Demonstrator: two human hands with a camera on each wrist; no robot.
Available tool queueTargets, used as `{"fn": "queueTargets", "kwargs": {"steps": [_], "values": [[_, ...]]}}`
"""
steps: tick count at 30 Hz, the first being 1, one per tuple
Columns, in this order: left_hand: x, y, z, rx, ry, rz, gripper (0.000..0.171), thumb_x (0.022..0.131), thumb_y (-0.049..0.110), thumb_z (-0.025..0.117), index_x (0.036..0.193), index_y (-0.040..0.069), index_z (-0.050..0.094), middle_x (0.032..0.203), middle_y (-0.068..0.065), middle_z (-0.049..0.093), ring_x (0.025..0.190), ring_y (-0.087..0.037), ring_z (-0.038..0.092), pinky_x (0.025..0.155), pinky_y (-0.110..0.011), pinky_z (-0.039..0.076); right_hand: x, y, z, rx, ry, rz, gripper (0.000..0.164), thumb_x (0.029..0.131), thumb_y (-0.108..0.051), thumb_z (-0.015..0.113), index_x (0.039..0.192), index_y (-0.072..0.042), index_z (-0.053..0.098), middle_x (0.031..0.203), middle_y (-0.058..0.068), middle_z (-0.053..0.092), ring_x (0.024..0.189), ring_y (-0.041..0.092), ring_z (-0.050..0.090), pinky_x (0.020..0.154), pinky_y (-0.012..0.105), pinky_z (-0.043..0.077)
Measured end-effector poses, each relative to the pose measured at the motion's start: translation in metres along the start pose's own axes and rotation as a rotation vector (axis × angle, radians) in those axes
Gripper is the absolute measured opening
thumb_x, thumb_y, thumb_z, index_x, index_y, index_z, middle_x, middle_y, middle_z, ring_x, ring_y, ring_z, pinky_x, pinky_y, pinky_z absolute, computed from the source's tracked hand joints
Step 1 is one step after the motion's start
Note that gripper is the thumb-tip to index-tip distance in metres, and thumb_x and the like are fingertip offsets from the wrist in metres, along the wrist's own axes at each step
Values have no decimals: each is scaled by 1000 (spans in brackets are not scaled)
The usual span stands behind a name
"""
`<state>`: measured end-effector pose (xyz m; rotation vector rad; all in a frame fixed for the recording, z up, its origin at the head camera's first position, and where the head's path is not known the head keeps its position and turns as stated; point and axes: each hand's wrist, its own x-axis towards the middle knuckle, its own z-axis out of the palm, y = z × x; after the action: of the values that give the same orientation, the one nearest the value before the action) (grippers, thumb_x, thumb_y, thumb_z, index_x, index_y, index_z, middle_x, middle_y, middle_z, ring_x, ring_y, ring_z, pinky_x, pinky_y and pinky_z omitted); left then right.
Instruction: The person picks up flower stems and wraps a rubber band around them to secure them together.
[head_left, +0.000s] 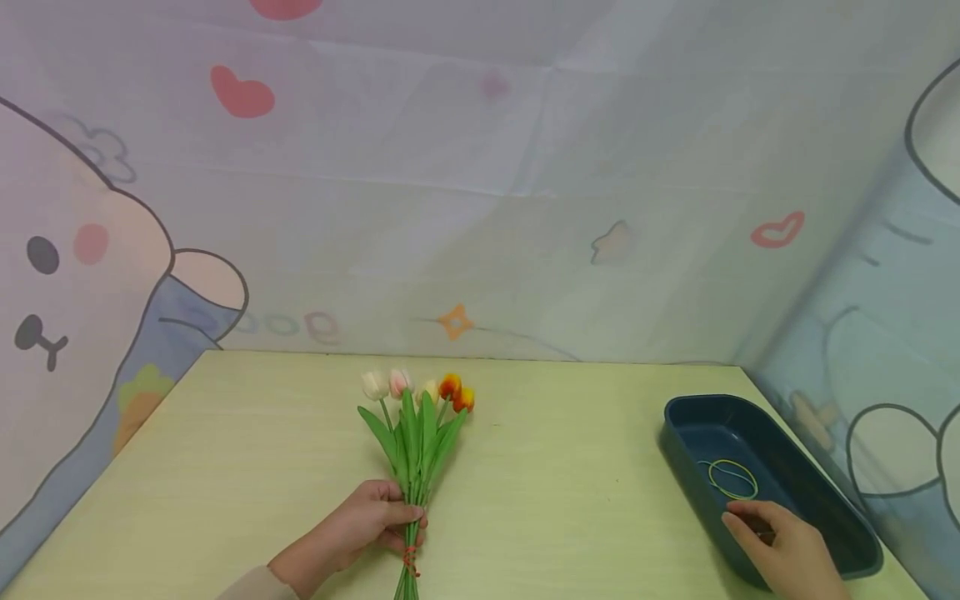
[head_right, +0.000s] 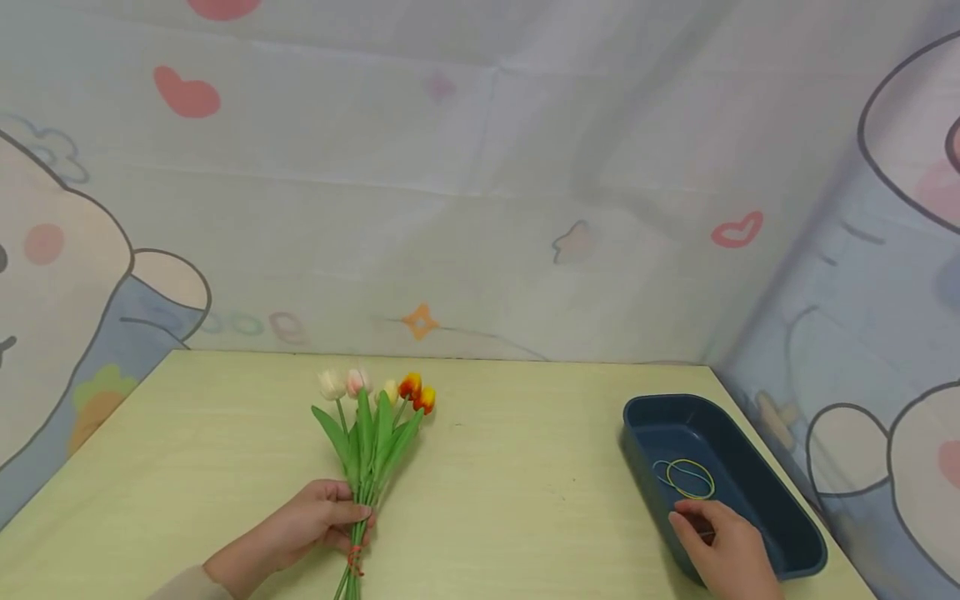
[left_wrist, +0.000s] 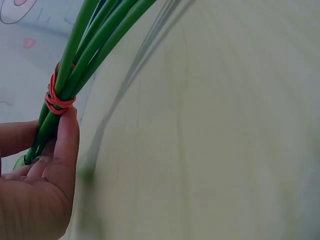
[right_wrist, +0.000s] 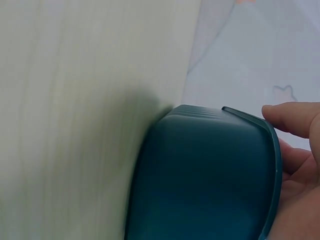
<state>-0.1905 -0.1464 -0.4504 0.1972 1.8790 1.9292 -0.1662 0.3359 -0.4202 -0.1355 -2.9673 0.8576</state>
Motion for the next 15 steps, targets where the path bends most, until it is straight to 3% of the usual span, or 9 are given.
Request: {"fn": "queueTargets", "kwargs": {"steps": [15], "values": [[-1,-2,-6,25,-3,-63,12,94,3,57,92,-8,58,79,-5,68,66,-13,67,63,-27,61,1,-3,1,35,-35,28,46,96,-38,58,119,2,64,107,11,69,87,16,64,68,21,54]]}}
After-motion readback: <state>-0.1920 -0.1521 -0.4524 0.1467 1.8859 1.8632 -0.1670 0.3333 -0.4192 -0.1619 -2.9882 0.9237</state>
